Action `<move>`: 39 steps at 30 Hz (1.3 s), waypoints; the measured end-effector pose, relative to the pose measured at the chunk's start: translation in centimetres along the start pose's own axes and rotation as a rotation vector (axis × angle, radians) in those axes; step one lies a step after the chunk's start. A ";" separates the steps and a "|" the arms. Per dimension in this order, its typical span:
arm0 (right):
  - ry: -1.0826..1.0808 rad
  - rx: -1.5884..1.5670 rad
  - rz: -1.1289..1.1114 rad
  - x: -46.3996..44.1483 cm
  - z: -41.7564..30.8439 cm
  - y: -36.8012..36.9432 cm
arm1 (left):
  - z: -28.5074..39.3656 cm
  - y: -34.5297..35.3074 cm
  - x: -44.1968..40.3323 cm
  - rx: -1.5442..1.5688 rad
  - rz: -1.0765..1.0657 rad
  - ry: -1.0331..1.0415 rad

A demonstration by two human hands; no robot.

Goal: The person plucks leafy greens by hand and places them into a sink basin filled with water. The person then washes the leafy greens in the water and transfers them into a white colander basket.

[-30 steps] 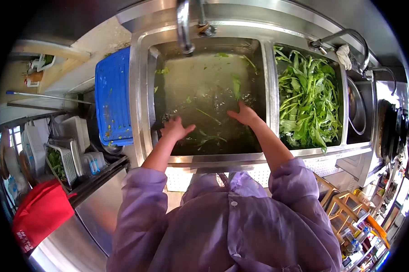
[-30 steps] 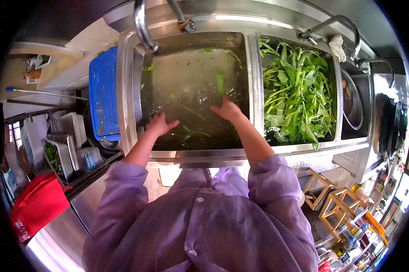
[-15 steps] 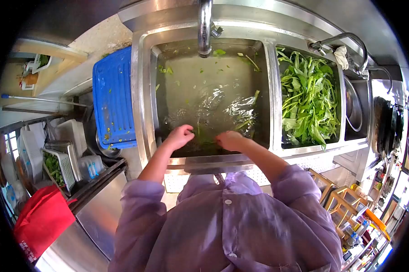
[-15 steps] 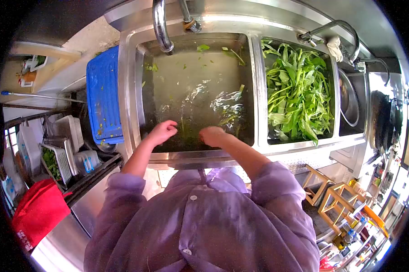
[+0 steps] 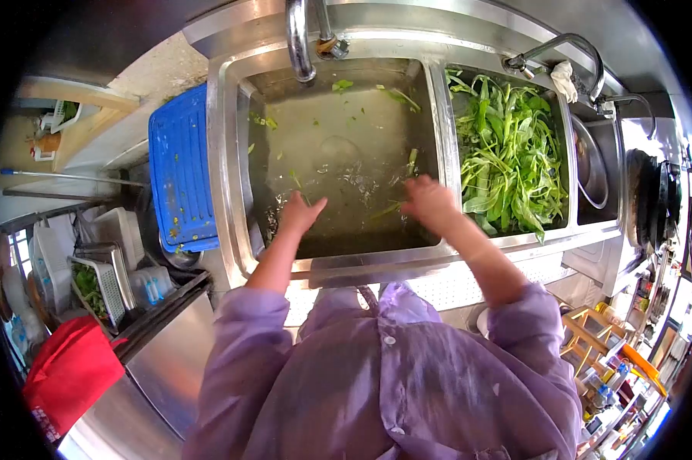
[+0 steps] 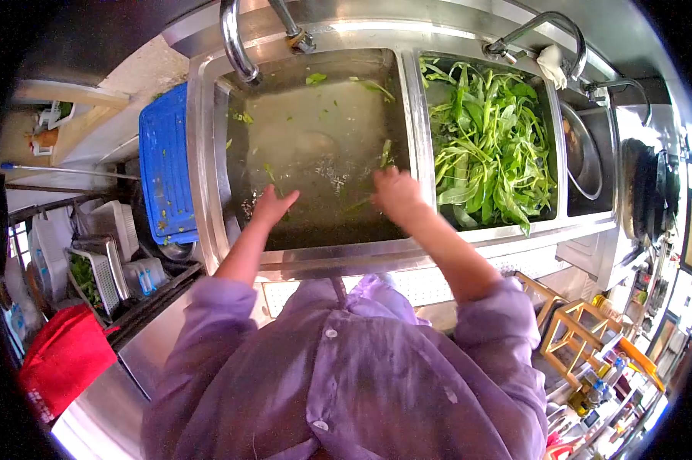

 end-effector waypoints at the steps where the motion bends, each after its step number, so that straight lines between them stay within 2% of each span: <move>1: 0.094 0.022 -0.190 -0.4 -1.3 2.1 | -0.8 2.6 -1.4 -0.004 -0.001 0.004; 3: 0.217 -0.289 -0.165 -3.4 -1.8 7.9 | -3.4 8.0 -3.8 0.636 -0.045 -0.211; 4: 0.220 -0.284 -0.161 -4.3 -2.2 9.1 | -2.1 7.4 -3.7 0.642 -0.044 -0.207; 6: 0.011 -0.739 -0.154 -5.5 -5.4 10.6 | 1.6 6.8 -1.2 0.937 -0.305 -0.359; 8: -0.042 -0.620 -0.174 -6.4 -7.1 12.7 | 2.7 7.2 -0.5 0.945 -0.330 -0.290; 10: -0.090 -0.503 -0.184 -6.0 -8.3 12.0 | 4.7 6.7 -1.2 0.448 -0.239 0.083; 11: -0.053 -0.530 -0.061 -5.9 -7.7 10.5 | 5.0 6.5 -0.8 0.413 -0.161 0.160; 12: -0.015 -0.556 0.060 -5.1 -7.0 8.0 | 5.3 6.4 0.1 0.630 -0.233 0.044; 13: -0.026 -0.670 0.322 -3.7 -6.1 4.3 | 7.6 5.0 1.6 0.816 -0.275 0.026; 14: -0.021 -0.668 0.320 -2.8 -5.5 2.3 | 9.9 3.6 3.1 1.005 -0.319 0.005; 15: -0.036 -0.837 0.196 -2.3 -5.1 1.3 | 11.2 2.5 3.9 1.008 -0.326 0.005; 16: -0.052 -1.002 0.076 -1.9 -4.8 0.6 | 13.7 3.2 5.2 1.248 -0.603 -0.042; 17: -0.063 -1.095 0.177 -1.3 -3.4 -0.9 | 16.3 3.2 6.7 1.475 -0.888 -0.088; 18: -0.076 -1.187 0.276 -0.4 -1.6 -2.0 | 17.2 1.9 6.8 1.475 -0.890 -0.079; 19: -0.012 -1.162 0.334 0.7 0.9 -3.2 | 17.8 0.2 6.5 1.379 -0.802 0.013; 20: -0.028 -1.148 0.516 2.0 4.0 -4.4 | 17.9 -0.9 6.1 1.279 -0.713 0.098; 21: 0.177 -1.041 0.510 4.0 7.5 -6.0 | 17.4 -1.7 5.1 1.168 -0.593 0.173; 22: 0.363 -1.003 0.428 5.1 11.0 -5.7 | 16.7 -1.0 4.0 1.166 -0.593 0.172; 24: 0.579 -0.160 0.639 7.0 16.6 -5.3 | 14.9 0.1 1.0 0.655 -0.224 0.407; 26: 0.615 -0.141 0.617 7.2 16.9 -5.8 | 14.2 3.0 0.0 0.581 -0.233 0.363; 27: 0.644 -0.123 0.594 7.1 16.8 -6.3 | 15.0 4.6 0.5 0.394 -0.269 0.420; 28: 0.583 -0.217 0.491 5.7 14.7 -6.5 | 15.7 6.4 1.2 0.203 -0.307 0.474; 29: 0.398 -0.363 0.439 3.8 11.5 -6.3 | 16.4 8.2 2.2 0.092 -0.338 0.497; 30: 0.272 -0.213 0.340 0.8 8.6 -4.2 | 17.7 9.0 3.5 0.003 -0.409 0.581; 31: 0.091 -0.105 0.406 -0.6 4.4 -5.2 | 17.9 10.6 4.6 -0.069 -0.516 0.545; 32: 0.010 -0.039 0.389 -2.3 1.9 -3.5 | 17.8 11.9 5.6 -0.141 -0.618 0.507; 34: 0.004 0.164 0.048 -5.7 -0.8 1.3 | 15.5 15.9 6.3 -0.214 -0.868 0.386; 35: -0.020 0.030 -0.050 -6.8 -1.2 4.0 | 14.7 17.4 5.9 -0.192 -0.758 0.479; 37: -0.036 -0.069 -0.363 -8.0 -1.2 9.8 | 12.6 17.5 5.9 -0.190 -0.783 0.497; 39: -0.010 -0.156 -0.348 -7.9 -0.9 11.6 | 11.4 15.8 5.3 -0.184 -0.802 0.517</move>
Point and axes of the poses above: each hand's wrist, its own x-axis away from the middle knuckle, its own y-axis out of the palm, z = x × y, the point moved 9 cm from there along -x, towards the middle knuckle, and after that the axes turned 6 degrees about x, right-handed, at the moved point
